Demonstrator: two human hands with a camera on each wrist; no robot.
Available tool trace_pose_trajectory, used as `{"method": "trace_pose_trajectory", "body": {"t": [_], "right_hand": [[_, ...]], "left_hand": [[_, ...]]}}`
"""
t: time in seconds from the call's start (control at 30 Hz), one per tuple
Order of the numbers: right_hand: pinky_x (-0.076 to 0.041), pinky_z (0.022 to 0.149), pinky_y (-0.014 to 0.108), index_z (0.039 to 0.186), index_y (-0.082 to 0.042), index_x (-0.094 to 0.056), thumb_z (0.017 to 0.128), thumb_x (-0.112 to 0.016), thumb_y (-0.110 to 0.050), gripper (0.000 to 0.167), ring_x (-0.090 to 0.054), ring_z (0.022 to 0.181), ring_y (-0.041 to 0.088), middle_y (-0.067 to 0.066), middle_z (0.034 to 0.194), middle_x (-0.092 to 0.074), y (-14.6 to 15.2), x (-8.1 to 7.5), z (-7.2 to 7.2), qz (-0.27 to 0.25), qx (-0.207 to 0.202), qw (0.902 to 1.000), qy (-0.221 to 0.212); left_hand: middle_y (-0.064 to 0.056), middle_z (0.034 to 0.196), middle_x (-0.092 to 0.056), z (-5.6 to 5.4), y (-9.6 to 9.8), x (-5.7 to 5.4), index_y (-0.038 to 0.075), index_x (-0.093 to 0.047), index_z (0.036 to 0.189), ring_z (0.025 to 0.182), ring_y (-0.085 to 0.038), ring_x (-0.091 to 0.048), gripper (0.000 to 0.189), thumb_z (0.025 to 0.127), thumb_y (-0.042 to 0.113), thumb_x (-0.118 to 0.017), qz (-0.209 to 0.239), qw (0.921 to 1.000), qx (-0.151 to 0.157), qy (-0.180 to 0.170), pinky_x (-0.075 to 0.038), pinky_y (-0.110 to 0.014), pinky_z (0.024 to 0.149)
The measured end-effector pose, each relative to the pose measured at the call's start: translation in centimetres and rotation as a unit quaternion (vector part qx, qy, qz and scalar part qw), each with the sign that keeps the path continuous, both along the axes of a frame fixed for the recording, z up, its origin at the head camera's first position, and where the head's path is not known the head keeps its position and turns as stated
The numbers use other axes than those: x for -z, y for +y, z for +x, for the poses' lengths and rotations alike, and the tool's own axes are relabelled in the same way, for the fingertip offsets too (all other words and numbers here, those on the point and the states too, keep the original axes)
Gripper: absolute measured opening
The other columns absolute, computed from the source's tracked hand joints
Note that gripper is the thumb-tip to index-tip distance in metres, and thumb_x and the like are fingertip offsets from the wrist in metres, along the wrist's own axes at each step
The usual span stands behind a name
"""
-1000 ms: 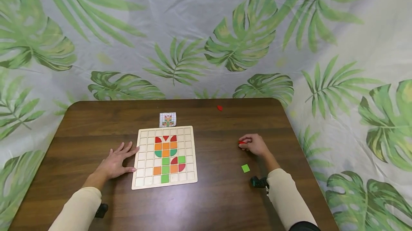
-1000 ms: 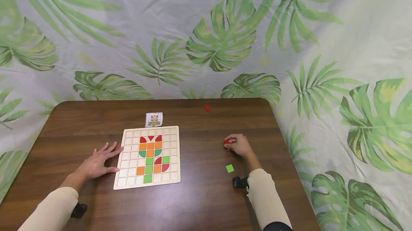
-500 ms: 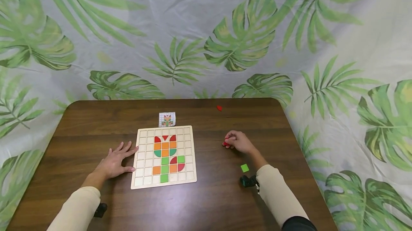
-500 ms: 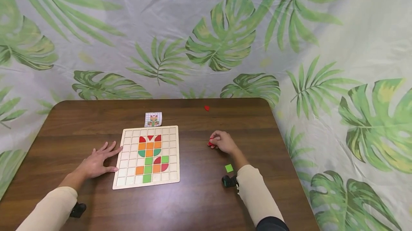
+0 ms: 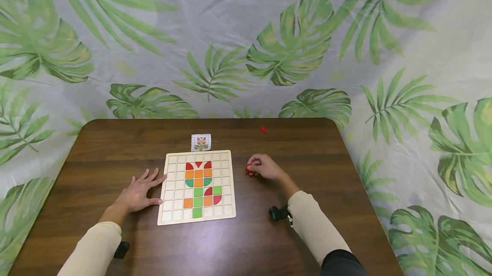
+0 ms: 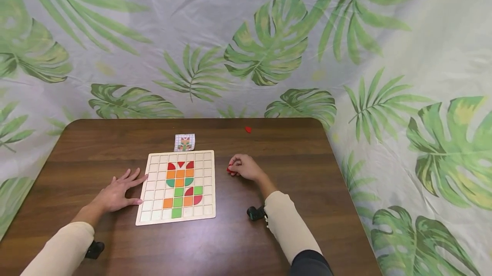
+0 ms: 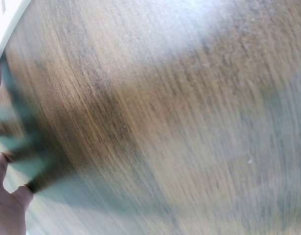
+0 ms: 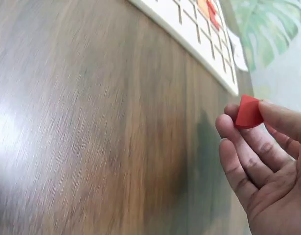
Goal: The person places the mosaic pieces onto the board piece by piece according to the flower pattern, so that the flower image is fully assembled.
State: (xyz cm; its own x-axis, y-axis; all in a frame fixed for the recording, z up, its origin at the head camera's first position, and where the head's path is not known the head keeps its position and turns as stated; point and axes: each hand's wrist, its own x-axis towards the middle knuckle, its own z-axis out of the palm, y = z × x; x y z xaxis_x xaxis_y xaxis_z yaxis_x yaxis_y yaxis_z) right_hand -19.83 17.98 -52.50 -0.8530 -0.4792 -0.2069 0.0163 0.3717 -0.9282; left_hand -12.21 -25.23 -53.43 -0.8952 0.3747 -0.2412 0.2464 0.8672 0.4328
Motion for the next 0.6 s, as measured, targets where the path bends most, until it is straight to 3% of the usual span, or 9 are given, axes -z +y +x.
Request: {"method": "trace_pose_trajectory", "body": {"t": [0.13,0.27,0.43,0.6], "right_hand": [[-0.056,0.069,0.053,0.095,0.012,-0.059,0.091,-0.062,0.002,0.011,-0.066,0.078,0.044,0.027,0.084,-0.066,-1.8,-0.4,-0.2,0.002,-0.003,0.9999,-0.010],[-0.058,0.063,0.044,0.091,0.007,-0.062,0.089,-0.066,0.000,0.008,-0.068,0.071,0.035,0.014,0.077,-0.066,-3.1,0.3,-0.6,0.014,0.008,0.9999,-0.005],[-0.055,0.058,0.040,0.089,0.004,-0.066,0.087,-0.069,-0.002,0.007,-0.062,0.067,0.030,0.007,0.075,-0.064,-4.7,0.6,-0.6,0.027,0.004,0.9989,0.037],[-0.050,0.052,0.027,0.087,0.002,-0.069,0.084,-0.073,-0.004,0.008,-0.057,0.061,0.019,0.003,0.072,-0.064,-6.4,1.0,-0.6,0.042,-0.010,0.9973,0.060]], "left_hand": [[-0.025,0.154,-0.026,-0.1,0.0,0.0,0.016,-0.041,0.147,0.140,-0.051,-0.016,0.087,0.076,0.053,-0.073,-0.001,1.0000,-0.001,0.004,-0.011,-0.074,0.104],[-0.025,0.153,-0.027,-0.1,0.0,0.0,0.015,-0.042,0.147,0.139,-0.051,-0.017,0.087,0.075,0.054,-0.073,0.001,1.0000,-0.001,0.008,-0.012,-0.075,0.103],[-0.025,0.153,-0.027,-0.1,0.0,0.2,0.017,-0.041,0.147,0.140,-0.050,-0.017,0.087,0.075,0.055,-0.072,-0.002,1.0000,-0.002,0.008,-0.012,-0.074,0.104],[-0.024,0.153,-0.027,-0.2,0.0,0.1,0.017,-0.042,0.147,0.140,-0.049,-0.017,0.087,0.075,0.056,-0.072,-0.008,0.9999,-0.002,0.009,-0.013,-0.073,0.104]]}}
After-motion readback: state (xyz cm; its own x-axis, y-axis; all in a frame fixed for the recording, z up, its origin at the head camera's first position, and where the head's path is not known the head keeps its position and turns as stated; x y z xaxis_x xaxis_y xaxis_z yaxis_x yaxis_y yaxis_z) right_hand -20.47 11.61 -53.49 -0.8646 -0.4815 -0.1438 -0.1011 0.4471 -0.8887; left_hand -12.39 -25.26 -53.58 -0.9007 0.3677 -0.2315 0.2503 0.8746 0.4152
